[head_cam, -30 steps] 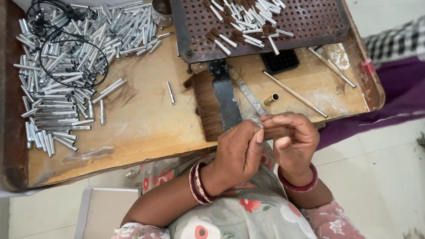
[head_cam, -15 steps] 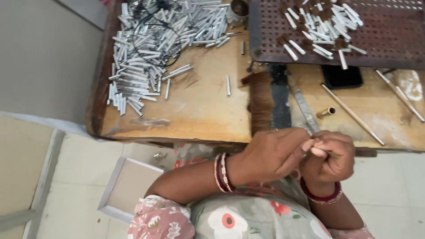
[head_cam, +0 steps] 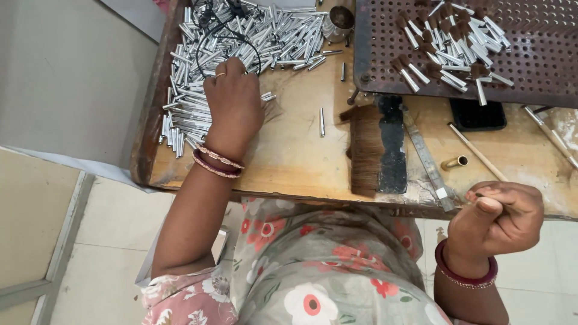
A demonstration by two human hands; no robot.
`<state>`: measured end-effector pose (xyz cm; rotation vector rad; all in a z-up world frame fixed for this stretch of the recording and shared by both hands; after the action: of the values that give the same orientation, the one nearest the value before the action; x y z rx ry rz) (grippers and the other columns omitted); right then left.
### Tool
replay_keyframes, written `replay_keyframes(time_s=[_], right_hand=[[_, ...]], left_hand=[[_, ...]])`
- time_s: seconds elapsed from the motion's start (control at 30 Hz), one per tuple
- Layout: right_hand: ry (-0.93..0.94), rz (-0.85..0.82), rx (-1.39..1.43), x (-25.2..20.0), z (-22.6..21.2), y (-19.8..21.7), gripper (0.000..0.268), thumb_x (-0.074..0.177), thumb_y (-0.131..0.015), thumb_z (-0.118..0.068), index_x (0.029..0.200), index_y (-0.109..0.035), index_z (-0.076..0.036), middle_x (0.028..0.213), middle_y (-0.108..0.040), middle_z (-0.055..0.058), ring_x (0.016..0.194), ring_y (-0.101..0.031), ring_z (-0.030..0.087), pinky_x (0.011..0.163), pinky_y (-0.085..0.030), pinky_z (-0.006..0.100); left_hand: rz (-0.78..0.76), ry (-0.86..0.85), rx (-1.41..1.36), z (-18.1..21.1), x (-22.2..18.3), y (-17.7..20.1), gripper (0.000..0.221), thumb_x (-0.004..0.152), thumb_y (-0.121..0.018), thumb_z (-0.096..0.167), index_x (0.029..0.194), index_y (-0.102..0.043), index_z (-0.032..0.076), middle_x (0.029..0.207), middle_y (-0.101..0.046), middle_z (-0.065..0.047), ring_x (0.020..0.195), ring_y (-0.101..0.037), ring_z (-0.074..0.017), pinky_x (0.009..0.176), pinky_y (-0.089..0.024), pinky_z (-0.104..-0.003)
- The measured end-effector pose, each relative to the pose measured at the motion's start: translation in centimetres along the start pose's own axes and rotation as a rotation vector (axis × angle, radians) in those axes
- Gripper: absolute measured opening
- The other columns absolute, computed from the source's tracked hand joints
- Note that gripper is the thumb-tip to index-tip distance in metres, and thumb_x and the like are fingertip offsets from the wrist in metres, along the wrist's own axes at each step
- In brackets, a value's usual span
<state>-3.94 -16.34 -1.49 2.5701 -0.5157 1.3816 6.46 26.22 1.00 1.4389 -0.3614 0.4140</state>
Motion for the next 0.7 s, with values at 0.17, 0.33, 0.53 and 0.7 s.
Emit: replay_keyframes(time_s=[0.17, 0.33, 0.53, 0.7], right_hand=[[-0.019, -0.005, -0.044, -0.3, -1.6, 0.0, 0.046, 0.114, -0.072, -0.037, 0.104, -0.054, 0.004, 0.097, -0.058, 0.012, 0.071, -0.061, 0.015, 0.063, -0.051, 0.024], [-0.177, -0.162, -0.043, -1.0, -2.8, -0.8, 0.037, 0.114, -0.069, -0.032, 0.106, -0.056, 0.002, 0.100, -0.067, 0.014, 0.082, -0.067, 0.015, 0.077, -0.057, 0.025], [-0.488, -0.226, 0.438, -1.1, -3.9, -2.0, 0.029, 0.108, -0.069, -0.025, 0.109, -0.058, 0.002, 0.109, -0.072, 0.023, 0.087, -0.072, 0.020, 0.083, -0.061, 0.033], [-0.559, -0.232, 0.483, -1.0, -3.7, -1.8, 0.028, 0.107, -0.069, -0.023, 0.109, -0.060, 0.003, 0.109, -0.073, 0.023, 0.087, -0.072, 0.020, 0.083, -0.062, 0.035]], left_hand=[[0.072, -0.029, -0.171, 2.1, -1.0, 2.9, 0.025, 0.064, -0.088, 0.020, 0.079, -0.073, 0.006, 0.108, -0.061, -0.015, 0.108, -0.055, -0.0372, 0.086, -0.040, -0.054], [0.013, -0.211, -0.867, 12.2, -6.3, 8.1, 0.016, 0.093, -0.075, 0.003, 0.108, -0.068, 0.003, 0.095, -0.068, -0.014, 0.087, -0.068, -0.0363, 0.073, -0.054, -0.043], [0.103, -0.429, -1.182, 19.3, -10.9, 7.4, 0.024, 0.090, -0.076, -0.002, 0.112, -0.070, 0.003, 0.106, -0.071, -0.012, 0.094, -0.072, -0.0293, 0.081, -0.059, -0.037], [0.110, -0.416, -1.243, 19.8, -10.9, 6.6, 0.025, 0.088, -0.077, -0.005, 0.110, -0.071, 0.002, 0.106, -0.071, -0.011, 0.094, -0.072, -0.0272, 0.082, -0.059, -0.035]])
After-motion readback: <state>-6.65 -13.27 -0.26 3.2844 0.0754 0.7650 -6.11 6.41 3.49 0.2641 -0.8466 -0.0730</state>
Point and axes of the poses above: each hand's wrist, its own x-axis towards the middle knuckle, its own y-axis out of the back of the hand, z = x × y, the point moved 5 cm from there along x, towards the middle knuckle
